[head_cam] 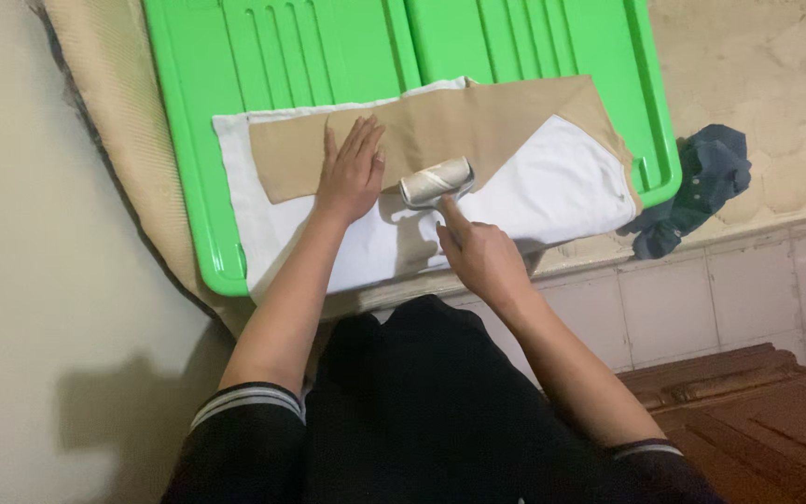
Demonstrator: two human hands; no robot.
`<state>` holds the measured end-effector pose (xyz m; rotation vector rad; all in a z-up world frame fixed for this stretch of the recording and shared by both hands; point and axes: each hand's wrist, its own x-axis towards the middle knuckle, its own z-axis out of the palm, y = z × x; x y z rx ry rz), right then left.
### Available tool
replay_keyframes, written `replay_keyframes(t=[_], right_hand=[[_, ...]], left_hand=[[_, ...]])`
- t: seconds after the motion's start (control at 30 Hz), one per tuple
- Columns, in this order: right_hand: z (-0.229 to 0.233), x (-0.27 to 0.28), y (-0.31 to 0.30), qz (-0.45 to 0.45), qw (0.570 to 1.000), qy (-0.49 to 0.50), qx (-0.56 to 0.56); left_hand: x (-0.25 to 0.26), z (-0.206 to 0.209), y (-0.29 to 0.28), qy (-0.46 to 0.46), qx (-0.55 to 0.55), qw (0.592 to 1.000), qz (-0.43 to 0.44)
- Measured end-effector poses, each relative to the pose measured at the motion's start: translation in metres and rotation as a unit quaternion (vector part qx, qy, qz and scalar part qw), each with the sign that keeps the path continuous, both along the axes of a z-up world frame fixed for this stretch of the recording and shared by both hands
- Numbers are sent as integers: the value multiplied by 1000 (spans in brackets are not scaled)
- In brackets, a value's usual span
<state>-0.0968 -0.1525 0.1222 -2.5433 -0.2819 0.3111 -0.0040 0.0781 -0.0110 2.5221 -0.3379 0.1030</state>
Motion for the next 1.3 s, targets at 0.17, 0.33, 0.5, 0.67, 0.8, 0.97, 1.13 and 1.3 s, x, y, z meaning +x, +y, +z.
replay_keyframes(t=[0.17, 0.33, 0.5, 0.67, 0.8, 0.97, 1.13, 1.3], right_hand=[[1, 12, 19, -17, 994, 59, -91], [-7, 40, -3, 15, 996, -31, -77], [-9, 82, -25, 87, 981, -23, -172], [0, 112, -25, 122, 972, 19, -198], [-7, 137, -11, 148, 968, 56, -194], [-19, 150, 12, 191, 961, 65, -187], [-11, 159, -2, 155, 953, 112, -236], [-20, 161, -2, 177, 955, 82, -223]], left_hand=[[11, 4, 17, 45, -114, 992, -5], [7, 14, 41, 14, 12, 999, 28], [-1, 9, 58, -4, 138, 990, 43], [-5, 5, 60, -3, 121, 992, 41], [-3, 7, 59, 12, 120, 992, 40], [-6, 5, 62, -4, 110, 993, 38], [-6, 4, 62, -7, 116, 993, 36], [-6, 5, 62, 10, 117, 993, 30]])
